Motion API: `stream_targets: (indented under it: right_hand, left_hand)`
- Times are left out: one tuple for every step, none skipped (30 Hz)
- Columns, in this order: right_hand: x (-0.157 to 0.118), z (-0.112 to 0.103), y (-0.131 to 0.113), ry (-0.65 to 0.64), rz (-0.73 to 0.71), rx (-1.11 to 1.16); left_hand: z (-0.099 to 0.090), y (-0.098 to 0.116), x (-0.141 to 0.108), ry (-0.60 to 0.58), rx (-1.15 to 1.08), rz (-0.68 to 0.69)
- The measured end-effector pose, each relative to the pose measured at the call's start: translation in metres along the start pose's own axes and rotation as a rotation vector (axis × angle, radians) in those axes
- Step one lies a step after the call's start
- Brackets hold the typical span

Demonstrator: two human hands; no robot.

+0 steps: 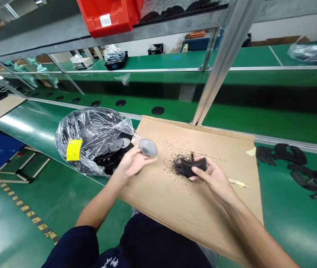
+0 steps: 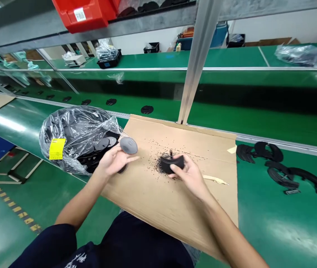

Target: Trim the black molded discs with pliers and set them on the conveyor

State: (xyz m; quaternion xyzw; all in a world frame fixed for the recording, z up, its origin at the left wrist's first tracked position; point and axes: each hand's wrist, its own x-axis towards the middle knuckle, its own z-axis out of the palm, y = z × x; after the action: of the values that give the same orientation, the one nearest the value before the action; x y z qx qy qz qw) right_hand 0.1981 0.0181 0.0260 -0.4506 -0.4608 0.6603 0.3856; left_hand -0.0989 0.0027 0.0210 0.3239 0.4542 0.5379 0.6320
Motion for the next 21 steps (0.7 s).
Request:
stream_targets:
  right_hand:
    - [0.001,0.008,0.003,-0.032,-0.003,-0.016]
    - [0.002,0.014,0.006,-0.056,-0.003,-0.024]
    - [0.003,0.018,0.009,-0.069,0.0,-0.024]
    - [0.004,0.021,0.012,-0.069,0.004,-0.017]
    - [0.005,0.021,0.016,-0.058,0.004,-0.011]
    - [0.005,0.02,0.019,-0.041,-0.002,-0.008]
    - [0.004,0.018,0.022,-0.024,-0.014,-0.008]
    - [0.003,0.015,0.025,-0.013,-0.027,-0.011]
    - [0.002,0.013,0.027,-0.009,-0.038,-0.015]
    - [0.001,0.01,0.029,-0.012,-0.045,-0.018]
    - [-0.001,0.008,0.03,-0.014,-0.048,-0.022]
    - [-0.002,0.006,0.031,-0.019,-0.047,-0.026]
    - [-0.003,0.005,0.031,-0.025,-0.045,-0.033]
    - [-0.004,0.004,0.031,-0.03,-0.045,-0.041]
    - [-0.005,0.003,0.031,-0.035,-0.045,-0.048]
    - [-0.005,0.002,0.031,-0.042,-0.043,-0.052]
    - [-0.006,0.001,0.031,-0.047,-0.04,-0.052]
    - [-0.007,0.0,0.032,-0.049,-0.036,-0.047]
    - [-0.007,0.0,0.033,-0.048,-0.032,-0.041]
    - [-0.008,-0.001,0.034,-0.047,-0.028,-0.036]
    - [-0.008,-0.001,0.035,-0.046,-0.022,-0.035]
  left_hand:
    - [0.008,-0.009,0.001,-0.014,-0.047,-0.054]
    - [0.016,-0.017,0.002,-0.028,-0.068,-0.089]
    - [0.023,-0.024,0.004,-0.04,-0.066,-0.103]
    - [0.03,-0.03,0.006,-0.049,-0.042,-0.096]
    - [0.036,-0.034,0.009,-0.052,-0.001,-0.069]
    - [0.042,-0.038,0.011,-0.055,0.051,-0.027]
    - [0.047,-0.041,0.013,-0.059,0.111,0.025]
    - [0.052,-0.043,0.015,-0.069,0.172,0.081]
    - [0.057,-0.044,0.016,-0.089,0.232,0.135]
    - [0.062,-0.046,0.017,-0.12,0.291,0.184]
    - [0.066,-0.047,0.018,-0.162,0.355,0.228]
    - [0.07,-0.048,0.018,-0.209,0.426,0.273]
    - [0.074,-0.049,0.019,-0.253,0.504,0.325]
    - [0.077,-0.05,0.019,-0.291,0.584,0.384]
    - [0.079,-0.051,0.019,-0.32,0.663,0.445]
    - [0.081,-0.052,0.019,-0.343,0.735,0.502]
    - [0.082,-0.053,0.02,-0.362,0.797,0.55]
    - [0.082,-0.054,0.02,-0.379,0.846,0.587]
    - [0.082,-0.055,0.02,-0.396,0.885,0.613]
    - [0.082,-0.056,0.019,-0.409,0.917,0.633]
    - [0.082,-0.058,0.019,-0.418,0.942,0.651]
